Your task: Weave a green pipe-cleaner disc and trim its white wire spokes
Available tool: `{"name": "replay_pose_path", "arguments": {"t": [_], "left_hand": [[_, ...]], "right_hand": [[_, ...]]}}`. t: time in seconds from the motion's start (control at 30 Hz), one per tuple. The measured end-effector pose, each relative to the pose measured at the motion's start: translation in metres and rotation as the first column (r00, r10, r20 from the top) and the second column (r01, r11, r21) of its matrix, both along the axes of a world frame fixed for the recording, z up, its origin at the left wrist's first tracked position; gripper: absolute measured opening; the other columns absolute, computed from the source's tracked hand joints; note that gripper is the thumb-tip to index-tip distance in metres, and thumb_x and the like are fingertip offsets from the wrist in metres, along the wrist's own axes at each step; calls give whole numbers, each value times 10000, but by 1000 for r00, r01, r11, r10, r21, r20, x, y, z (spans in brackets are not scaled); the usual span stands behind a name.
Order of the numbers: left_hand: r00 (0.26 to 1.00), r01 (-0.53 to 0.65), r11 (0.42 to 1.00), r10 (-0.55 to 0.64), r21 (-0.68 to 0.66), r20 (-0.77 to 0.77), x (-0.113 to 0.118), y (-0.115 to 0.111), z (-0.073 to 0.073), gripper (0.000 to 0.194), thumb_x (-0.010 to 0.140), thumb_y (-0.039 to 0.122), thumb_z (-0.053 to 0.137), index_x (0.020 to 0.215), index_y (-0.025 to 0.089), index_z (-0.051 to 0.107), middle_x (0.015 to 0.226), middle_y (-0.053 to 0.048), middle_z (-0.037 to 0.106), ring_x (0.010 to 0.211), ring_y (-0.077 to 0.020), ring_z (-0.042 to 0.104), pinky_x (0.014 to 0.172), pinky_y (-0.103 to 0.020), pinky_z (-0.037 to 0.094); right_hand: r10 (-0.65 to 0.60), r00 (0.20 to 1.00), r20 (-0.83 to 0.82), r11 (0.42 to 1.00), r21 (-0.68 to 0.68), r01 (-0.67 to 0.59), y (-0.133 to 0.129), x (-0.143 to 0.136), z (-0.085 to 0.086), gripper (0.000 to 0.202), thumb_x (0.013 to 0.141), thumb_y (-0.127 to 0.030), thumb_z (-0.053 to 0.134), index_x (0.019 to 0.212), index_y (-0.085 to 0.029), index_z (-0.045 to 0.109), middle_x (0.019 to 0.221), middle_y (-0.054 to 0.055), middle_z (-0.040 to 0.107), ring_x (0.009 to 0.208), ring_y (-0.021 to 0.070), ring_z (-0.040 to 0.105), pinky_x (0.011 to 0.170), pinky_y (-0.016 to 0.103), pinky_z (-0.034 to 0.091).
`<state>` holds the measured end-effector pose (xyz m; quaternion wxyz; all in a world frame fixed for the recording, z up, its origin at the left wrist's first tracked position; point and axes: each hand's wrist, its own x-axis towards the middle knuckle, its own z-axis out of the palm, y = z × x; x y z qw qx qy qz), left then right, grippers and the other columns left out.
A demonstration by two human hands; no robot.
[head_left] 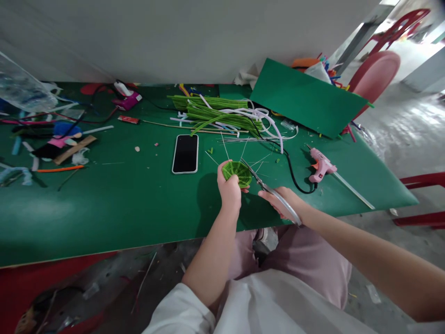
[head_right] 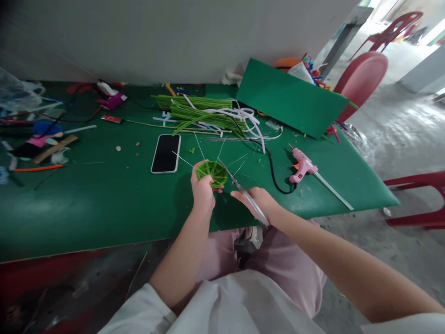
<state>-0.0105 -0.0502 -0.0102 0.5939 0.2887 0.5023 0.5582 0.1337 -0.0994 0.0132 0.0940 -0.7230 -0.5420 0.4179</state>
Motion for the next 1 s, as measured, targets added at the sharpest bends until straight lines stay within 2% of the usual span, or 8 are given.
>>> {"name": "replay_pose_path", "arguments": {"t": [0.2,0.5,0.7,1.0], "left_hand": [[1000,1,1000,-1,4,6,-1,1,-2,519,559,88,405,1050,242,475,753,6,520,356,-63,499,305,-170,354],[1000,12,1000,-12,5,-9,-3,1,-5,518,567,88,398,1056,239,480,748,-2,520,362,-85,512,305,-191,360],[1000,13,999,-14,-29,-17,-3,1,-2,537,553,80,395,1063,230,471,714,9,520,358,-74,504,318,-175,364],[1000,15,999,-16,-33,-24,-4,0,-1,535,545,80,394,1053,228,473,727,6,519,364,-87,518,307,-185,365]], "right_hand": [[85,993,83,995,46,-89,4,0,6,547,719,-697,392,479,-206,386,384,-25,368,326,86,343,359,246,198],[103,991,84,994,35,-106,6,4,4,515,712,-697,394,554,-207,395,409,-39,357,342,83,337,362,245,189],[93,993,70,995,-31,-92,6,7,1,527,692,-726,384,595,-208,400,429,-47,355,352,90,382,349,226,232],[79,996,46,986,-151,-71,8,5,13,553,665,-748,392,604,-201,442,456,-24,418,353,114,447,345,239,364]]}}
